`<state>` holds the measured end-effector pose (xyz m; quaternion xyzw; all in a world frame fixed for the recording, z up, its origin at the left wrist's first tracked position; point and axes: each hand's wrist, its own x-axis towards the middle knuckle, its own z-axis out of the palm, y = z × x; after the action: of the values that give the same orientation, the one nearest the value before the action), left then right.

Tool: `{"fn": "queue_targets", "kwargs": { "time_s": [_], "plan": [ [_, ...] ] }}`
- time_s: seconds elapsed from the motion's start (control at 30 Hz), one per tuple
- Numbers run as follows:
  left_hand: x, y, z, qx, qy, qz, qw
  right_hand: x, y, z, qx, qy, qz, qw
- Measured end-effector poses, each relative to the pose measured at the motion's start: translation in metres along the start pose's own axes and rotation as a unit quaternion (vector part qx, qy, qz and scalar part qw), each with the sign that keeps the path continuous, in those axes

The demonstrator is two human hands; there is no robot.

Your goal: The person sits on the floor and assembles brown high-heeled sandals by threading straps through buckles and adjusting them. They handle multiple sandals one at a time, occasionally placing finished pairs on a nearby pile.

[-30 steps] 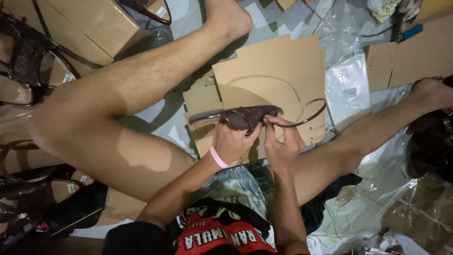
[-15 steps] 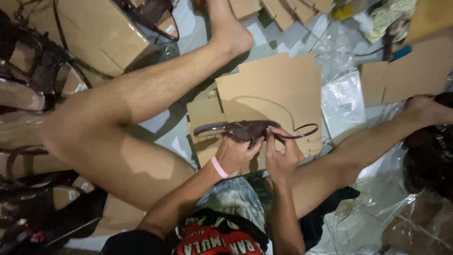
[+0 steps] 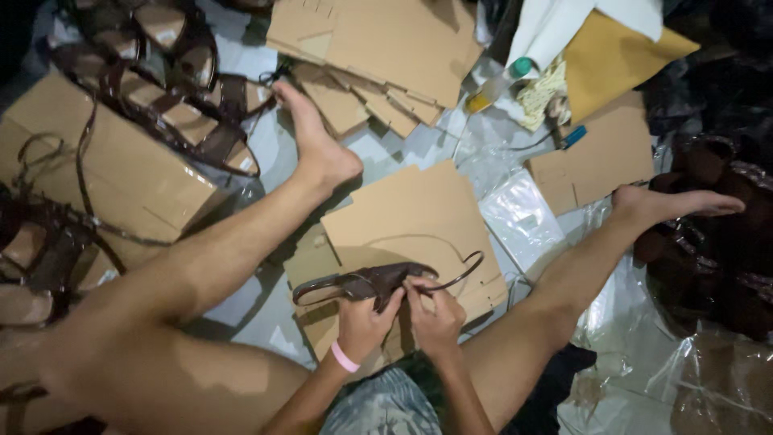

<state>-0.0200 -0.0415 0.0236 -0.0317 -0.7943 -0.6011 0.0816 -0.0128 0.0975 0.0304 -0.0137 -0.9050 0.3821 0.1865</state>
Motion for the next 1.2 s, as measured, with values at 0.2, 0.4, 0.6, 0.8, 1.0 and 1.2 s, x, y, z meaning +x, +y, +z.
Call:
{"fn": "queue_targets", "kwargs": {
  "time_s": [0.2, 0.4, 0.6, 0.8, 1.0, 1.2],
  "plan": [
    [-0.009, -0.011, 0.009, 0.0, 0.001, -0.01, 1.0, -0.001, -0.001, 0.004, 0.047, 0.013, 0.017, 0.999],
    [-0.018, -0.018, 0.019, 0.035, 0.008, -0.082, 0.996, -0.005, -0.002, 0.009, 0.036, 0.021, -0.028, 0.999],
    [-0.013, -0.009, 0.008, -0.026, -0.02, -0.101, 0.994, 0.0, 0.004, 0.0, 0.031, -0.038, -0.016, 0.999],
    [-0.006, 0.001, 0.002, -0.001, -0.048, -0.115, 0.992, 0.009, 0.011, -0.015, 0.066, -0.103, -0.042, 0.992],
    [-0.013, 0.0, -0.003, -0.052, -0.017, -0.114, 0.992, 0.004, 0.005, -0.012, 0.02, -0.101, -0.032, 0.994],
    [-0.02, -0.005, 0.004, -0.15, -0.031, -0.241, 0.958, 0.001, 0.015, -0.01, 0.063, -0.113, 0.055, 0.99]
  ]
}}
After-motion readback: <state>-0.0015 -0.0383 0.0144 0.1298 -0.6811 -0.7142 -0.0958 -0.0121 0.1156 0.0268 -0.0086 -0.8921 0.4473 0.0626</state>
